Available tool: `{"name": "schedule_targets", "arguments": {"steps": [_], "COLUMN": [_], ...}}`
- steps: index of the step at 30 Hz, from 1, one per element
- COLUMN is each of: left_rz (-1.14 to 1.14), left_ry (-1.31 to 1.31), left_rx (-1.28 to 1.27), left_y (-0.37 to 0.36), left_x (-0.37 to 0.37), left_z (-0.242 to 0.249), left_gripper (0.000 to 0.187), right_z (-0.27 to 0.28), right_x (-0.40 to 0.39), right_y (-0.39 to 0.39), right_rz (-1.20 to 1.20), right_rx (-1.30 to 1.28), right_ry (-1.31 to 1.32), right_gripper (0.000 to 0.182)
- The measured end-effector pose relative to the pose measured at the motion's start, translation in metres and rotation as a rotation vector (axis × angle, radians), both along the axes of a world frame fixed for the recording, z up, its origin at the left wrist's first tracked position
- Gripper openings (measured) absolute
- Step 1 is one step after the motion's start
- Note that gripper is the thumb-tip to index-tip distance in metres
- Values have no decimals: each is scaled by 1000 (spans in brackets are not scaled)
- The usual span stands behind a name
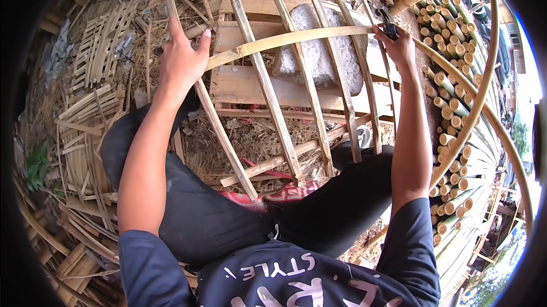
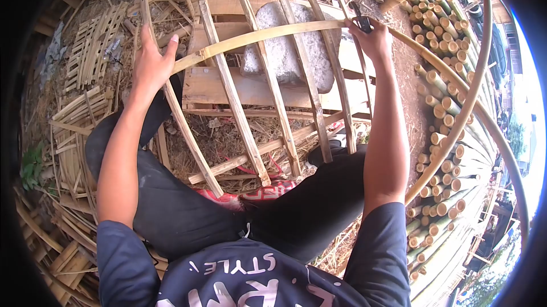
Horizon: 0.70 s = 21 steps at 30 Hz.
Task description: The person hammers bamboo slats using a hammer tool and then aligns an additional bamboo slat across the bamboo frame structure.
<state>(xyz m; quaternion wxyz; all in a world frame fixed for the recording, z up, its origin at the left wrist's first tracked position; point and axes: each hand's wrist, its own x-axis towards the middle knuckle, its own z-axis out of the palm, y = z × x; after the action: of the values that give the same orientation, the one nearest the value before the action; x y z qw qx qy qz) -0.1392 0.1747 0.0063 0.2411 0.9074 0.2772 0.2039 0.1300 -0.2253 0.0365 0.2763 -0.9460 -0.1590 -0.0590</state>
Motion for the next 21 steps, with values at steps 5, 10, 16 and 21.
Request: {"name": "schedule_targets", "arguments": {"steps": [5, 10, 16, 21], "left_rz": [11, -35, 1, 16], "left_ry": [9, -47, 59, 51], "left_rx": [-30, 21, -156, -237], "left_y": [-4, -4, -10, -12], "left_x": [3, 9, 9, 13], "left_z": [3, 0, 12, 10], "left_gripper": [84, 85, 88, 90], "right_z": [0, 2, -2, 0], "right_x": [0, -3, -3, -4], "right_y": [-1, -4, -10, -10], "right_rz": [-8, -12, -8, -10], "right_rx": [29, 49, -32, -12], "right_ry": [17, -20, -110, -113], "right_gripper": [41, 39, 39, 38]}}
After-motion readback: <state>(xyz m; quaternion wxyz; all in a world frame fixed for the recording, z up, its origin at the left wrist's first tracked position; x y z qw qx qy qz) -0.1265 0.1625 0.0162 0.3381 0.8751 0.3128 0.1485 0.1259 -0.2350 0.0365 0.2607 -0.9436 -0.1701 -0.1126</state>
